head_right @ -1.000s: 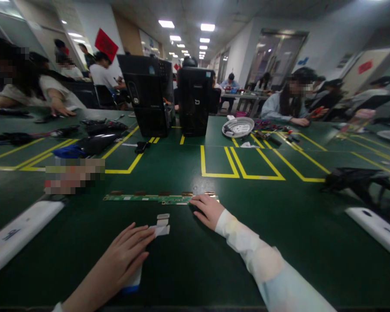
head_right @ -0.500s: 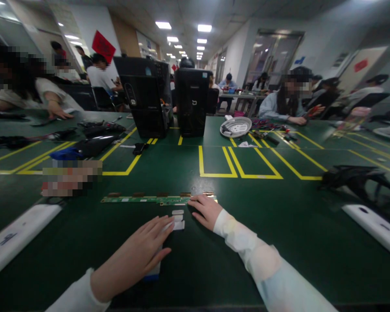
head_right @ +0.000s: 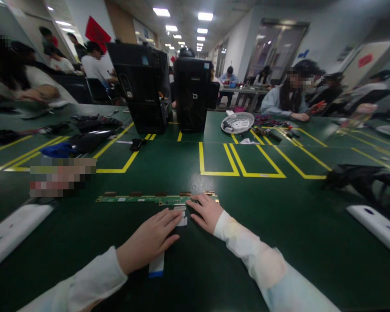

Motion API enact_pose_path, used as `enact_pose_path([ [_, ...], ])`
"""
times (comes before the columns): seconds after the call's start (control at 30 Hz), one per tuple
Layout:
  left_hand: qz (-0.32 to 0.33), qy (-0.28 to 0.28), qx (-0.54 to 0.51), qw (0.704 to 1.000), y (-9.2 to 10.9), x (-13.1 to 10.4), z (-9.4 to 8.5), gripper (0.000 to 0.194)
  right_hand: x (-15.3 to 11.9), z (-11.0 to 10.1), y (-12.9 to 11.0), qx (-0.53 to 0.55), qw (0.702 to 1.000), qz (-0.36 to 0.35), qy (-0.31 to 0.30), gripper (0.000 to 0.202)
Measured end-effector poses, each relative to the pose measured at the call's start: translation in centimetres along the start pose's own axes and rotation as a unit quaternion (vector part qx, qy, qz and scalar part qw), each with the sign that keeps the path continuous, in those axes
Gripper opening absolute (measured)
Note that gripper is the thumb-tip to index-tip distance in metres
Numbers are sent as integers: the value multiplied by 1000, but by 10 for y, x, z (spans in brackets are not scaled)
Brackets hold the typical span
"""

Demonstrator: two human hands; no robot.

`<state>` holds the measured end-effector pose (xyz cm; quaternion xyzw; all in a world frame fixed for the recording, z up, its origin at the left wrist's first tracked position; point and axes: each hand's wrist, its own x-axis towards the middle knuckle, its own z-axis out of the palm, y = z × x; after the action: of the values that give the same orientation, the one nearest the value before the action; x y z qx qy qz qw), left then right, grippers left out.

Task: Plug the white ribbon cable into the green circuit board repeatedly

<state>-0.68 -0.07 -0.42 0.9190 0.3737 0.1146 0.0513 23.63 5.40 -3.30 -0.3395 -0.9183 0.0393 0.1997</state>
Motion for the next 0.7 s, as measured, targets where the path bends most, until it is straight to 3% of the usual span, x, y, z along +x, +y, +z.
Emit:
enact_pose_path([
  [0.3, 5, -7, 9, 1000, 3, -2, 0, 59, 1, -4, -4, 4, 1000, 7, -3, 41],
  [0.7, -45, -26, -19, 998, 9, -2, 5, 62, 1, -2, -4, 6, 1000, 6, 2, 42],
])
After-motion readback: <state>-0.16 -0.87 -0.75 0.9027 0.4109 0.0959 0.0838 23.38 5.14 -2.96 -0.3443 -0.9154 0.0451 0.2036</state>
